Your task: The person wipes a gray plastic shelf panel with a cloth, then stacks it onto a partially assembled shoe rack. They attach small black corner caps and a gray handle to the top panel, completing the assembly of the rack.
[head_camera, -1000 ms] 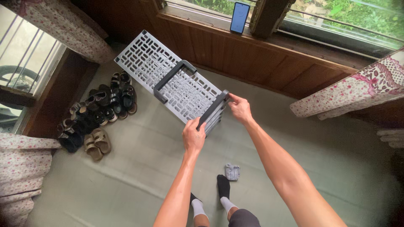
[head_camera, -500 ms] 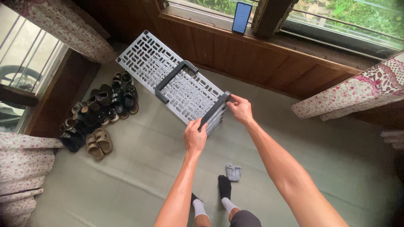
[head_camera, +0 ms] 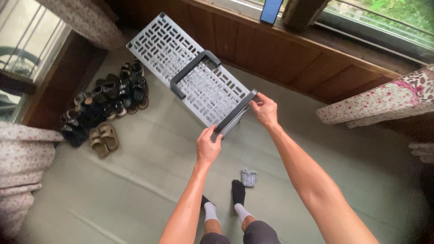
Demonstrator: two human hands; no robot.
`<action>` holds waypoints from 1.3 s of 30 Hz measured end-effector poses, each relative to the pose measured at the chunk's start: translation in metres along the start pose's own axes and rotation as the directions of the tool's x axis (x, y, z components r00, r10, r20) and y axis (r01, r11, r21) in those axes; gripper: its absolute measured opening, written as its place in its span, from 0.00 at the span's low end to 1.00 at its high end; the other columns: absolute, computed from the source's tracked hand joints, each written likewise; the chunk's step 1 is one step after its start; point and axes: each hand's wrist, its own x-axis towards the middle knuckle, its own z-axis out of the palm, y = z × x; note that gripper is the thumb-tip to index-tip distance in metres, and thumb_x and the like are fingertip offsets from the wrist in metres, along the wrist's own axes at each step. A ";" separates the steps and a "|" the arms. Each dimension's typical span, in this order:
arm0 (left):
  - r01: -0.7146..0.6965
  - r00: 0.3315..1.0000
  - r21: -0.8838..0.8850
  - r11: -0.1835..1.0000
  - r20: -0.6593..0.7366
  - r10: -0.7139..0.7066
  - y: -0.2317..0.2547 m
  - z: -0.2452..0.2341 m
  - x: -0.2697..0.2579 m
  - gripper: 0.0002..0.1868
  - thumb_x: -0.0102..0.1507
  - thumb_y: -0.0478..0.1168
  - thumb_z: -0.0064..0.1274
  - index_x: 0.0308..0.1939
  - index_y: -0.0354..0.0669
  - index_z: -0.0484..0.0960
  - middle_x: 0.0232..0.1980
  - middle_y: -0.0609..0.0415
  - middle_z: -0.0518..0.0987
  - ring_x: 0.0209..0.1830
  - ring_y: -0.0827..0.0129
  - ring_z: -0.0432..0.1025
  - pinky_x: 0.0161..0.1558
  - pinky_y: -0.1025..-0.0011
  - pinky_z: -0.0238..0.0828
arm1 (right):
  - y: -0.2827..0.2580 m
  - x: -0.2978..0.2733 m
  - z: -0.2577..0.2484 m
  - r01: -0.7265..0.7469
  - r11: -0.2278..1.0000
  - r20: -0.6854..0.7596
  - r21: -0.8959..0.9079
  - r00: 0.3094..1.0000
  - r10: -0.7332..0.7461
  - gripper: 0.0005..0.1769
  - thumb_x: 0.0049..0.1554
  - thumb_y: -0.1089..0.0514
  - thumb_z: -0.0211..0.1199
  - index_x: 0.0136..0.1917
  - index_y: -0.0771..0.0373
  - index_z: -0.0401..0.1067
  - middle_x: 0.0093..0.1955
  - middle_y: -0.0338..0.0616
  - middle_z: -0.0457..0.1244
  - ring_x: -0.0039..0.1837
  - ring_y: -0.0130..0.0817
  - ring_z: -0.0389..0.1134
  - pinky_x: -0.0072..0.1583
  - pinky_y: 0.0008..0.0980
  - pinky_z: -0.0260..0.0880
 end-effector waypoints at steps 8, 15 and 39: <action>0.043 0.999 -0.118 0.992 0.028 -0.040 -0.030 -0.001 -0.006 0.19 0.59 0.34 0.62 0.54 0.36 0.83 0.50 0.45 0.83 0.51 0.51 0.78 0.53 0.63 0.74 | 0.038 -0.056 0.055 0.272 0.962 -0.180 -0.006 0.946 -0.268 0.06 0.59 0.61 0.68 0.50 0.62 0.77 0.49 0.46 0.69 0.46 0.32 0.70 0.48 0.31 0.73; -0.028 0.999 -0.086 0.996 0.026 0.031 -0.040 0.000 -0.007 0.17 0.58 0.36 0.63 0.52 0.39 0.84 0.50 0.46 0.84 0.53 0.51 0.77 0.54 0.59 0.73 | 0.023 -0.103 0.076 0.469 0.883 0.067 0.029 0.880 -0.470 0.18 0.50 0.64 0.70 0.55 0.61 0.78 0.58 0.47 0.69 0.55 0.39 0.70 0.49 0.33 0.73; -0.344 0.888 0.107 0.933 0.361 0.286 -0.110 -0.005 0.054 0.17 0.65 0.44 0.53 0.58 0.59 0.85 0.72 0.50 0.71 0.78 0.43 0.55 0.75 0.53 0.50 | 0.019 -0.131 0.114 0.435 0.895 -0.135 -0.103 0.885 -0.446 0.17 0.50 0.59 0.78 0.53 0.59 0.81 0.56 0.42 0.68 0.53 0.34 0.70 0.51 0.34 0.71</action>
